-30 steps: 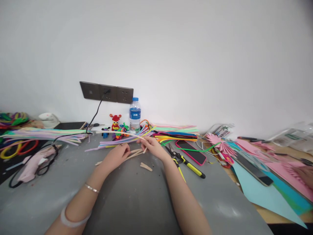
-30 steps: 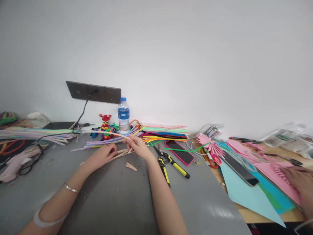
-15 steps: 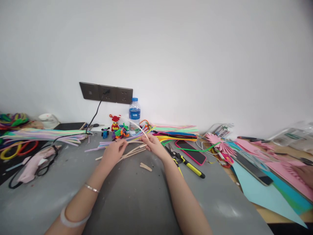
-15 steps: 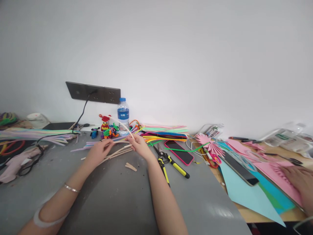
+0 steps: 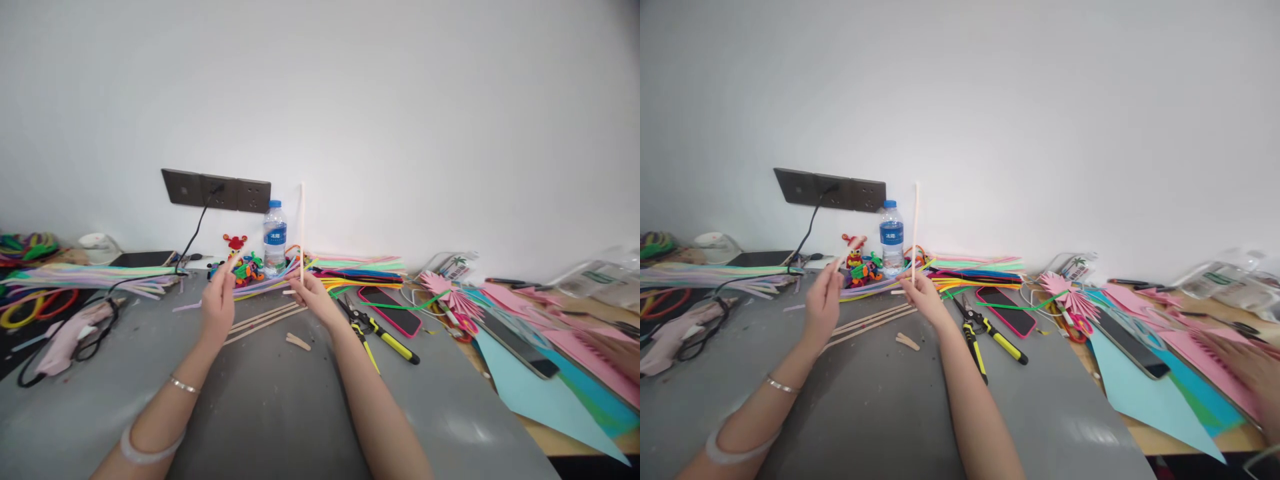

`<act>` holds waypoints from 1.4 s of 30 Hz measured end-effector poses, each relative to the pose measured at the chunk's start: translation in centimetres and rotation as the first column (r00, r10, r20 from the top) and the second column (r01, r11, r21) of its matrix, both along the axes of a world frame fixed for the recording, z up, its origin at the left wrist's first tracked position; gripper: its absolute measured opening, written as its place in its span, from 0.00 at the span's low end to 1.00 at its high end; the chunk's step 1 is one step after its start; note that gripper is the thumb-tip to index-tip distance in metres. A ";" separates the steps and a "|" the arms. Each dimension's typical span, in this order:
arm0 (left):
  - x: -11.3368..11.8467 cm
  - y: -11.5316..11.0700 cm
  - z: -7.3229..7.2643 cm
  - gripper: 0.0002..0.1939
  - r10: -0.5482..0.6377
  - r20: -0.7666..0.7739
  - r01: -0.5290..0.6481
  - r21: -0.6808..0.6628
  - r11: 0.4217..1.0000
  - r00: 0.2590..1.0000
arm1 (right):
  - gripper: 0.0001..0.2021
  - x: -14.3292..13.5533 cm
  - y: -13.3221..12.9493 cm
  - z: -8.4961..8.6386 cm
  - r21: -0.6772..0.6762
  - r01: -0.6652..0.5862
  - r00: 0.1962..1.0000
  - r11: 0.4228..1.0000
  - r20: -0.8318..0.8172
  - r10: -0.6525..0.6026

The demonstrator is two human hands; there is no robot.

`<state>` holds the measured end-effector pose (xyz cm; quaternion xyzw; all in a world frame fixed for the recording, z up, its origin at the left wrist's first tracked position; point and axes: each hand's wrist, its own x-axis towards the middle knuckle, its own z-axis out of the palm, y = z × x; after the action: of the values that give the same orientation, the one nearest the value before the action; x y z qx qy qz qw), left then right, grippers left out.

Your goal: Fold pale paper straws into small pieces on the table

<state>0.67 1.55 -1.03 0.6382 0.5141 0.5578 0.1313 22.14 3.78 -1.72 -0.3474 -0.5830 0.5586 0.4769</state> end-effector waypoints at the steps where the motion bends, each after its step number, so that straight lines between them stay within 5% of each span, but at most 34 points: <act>1: 0.3 -0.3 0.2 0.19 -0.053 -0.078 0.054 0.013 0.998 0.995 | 0.17 -0.3 -0.1 -0.1 0.014 -0.011 0.999 1.000 0.045 0.011; 6: 1.4 -1.3 0.1 0.14 -0.326 -0.151 0.319 -0.067 0.945 0.933 | 0.14 -1.3 -0.5 -0.8 0.066 -0.007 0.980 0.998 0.198 -0.006; 18: 1.9 -1.3 0.0 0.13 -0.269 -0.059 0.254 -0.181 0.950 0.961 | 0.33 -2.0 -0.9 -0.3 0.194 0.120 0.988 0.974 0.069 -0.135; 25: 2.1 -1.0 -0.2 0.08 -0.463 -0.226 0.433 -0.173 0.885 0.857 | 0.23 -2.2 -1.5 0.6 0.249 0.026 0.994 0.968 0.094 -0.051; 28: 2.2 -0.7 -0.5 0.08 -0.449 -0.262 0.436 -0.110 0.893 0.854 | 0.12 -2.2 -1.5 0.7 0.263 0.041 0.989 0.964 0.126 -0.076; 35: 1.2 0.3 -0.7 0.10 -0.265 0.089 0.277 -0.181 0.944 0.960 | 0.18 -0.2 -0.2 0.6 0.112 0.258 0.965 0.960 -0.071 -0.251; 39: 0.8 0.8 -0.5 0.10 -0.252 0.357 0.340 -0.208 0.917 0.899 | 0.21 0.5 0.7 0.2 0.082 0.306 0.936 0.948 -0.206 -0.285; 42: 1.3 0.6 -0.6 0.11 -0.278 0.458 0.415 -0.229 0.881 0.844 | 0.19 0.3 0.6 0.3 0.097 0.184 0.961 0.978 -0.226 -0.158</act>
<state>1.98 2.18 -1.63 0.5594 0.4323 0.5552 0.4381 22.41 4.36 -1.42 -0.3050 -0.5270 0.5146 0.6037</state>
